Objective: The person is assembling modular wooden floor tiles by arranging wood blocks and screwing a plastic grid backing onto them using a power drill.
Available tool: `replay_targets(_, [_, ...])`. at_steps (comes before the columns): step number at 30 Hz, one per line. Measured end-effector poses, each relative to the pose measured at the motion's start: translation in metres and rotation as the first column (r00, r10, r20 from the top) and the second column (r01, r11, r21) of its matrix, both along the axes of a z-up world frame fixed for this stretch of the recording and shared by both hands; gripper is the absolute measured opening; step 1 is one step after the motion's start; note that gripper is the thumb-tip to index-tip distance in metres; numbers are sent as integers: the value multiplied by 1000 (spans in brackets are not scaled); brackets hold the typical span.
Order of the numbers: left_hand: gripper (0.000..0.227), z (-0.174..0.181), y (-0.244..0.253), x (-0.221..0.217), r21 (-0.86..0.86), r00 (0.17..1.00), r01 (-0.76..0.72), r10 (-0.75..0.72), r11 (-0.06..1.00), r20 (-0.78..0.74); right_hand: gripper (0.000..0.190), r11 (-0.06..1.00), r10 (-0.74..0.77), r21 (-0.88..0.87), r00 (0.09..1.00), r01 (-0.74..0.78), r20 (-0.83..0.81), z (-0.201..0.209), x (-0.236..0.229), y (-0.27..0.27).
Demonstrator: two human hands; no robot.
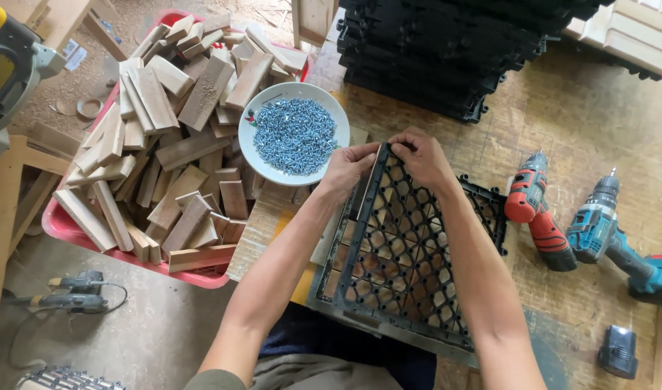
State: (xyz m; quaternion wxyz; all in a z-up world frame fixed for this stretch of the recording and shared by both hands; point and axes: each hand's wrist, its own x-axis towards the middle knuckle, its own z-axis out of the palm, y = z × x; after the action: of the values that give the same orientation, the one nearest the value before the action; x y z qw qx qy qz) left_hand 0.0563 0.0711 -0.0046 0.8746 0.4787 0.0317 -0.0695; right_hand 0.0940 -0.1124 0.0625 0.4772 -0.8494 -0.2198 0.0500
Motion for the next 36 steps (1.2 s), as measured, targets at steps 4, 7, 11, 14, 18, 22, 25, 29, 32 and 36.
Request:
replay_targets(4, [32,-9,-3,3,-24,1000,-1,1,1000,7,28,1000,-8,29,1000,8,5,-4,1,-3])
replay_targets(7, [34,-12,-3,3,-25,1000,0,0,1000,20,28,999,-11,35,1000,11,-6,-4,1,-3])
replay_targets(11, [32,-5,3,7,142,1000,17,-16,990,-14,29,998,-61,-23,998,61,4,-11,2,3])
replay_targets(14, [33,-6,5,11,512,998,58,-63,857,-8,26,976,-153,-157,988,150,-10,-26,6,7])
replay_targets(18, [30,4,-8,7,833,999,18,-43,553,8,20,954,-185,-238,982,185,21,-35,13,7])
replay_targets(22, [13,7,-16,4,912,998,-53,-12,407,64,24,945,-186,-260,979,200,80,-34,1,5])
replay_targets(25, [17,9,-10,4,933,998,-51,-20,356,62,26,947,-150,-253,970,196,191,2,-22,1])
replay_targets(29, [22,-1,-7,1,950,993,-92,-50,300,112,53,897,-285,-221,883,383,373,34,-72,-72])
replay_targets(32, [28,18,-5,-7,932,991,-85,-70,352,117,82,692,-545,-492,829,529,124,94,-115,-110])
replay_targets(36, [60,14,3,-30,852,976,-109,-109,511,190,99,650,-522,-690,847,318,-101,44,-134,-197])
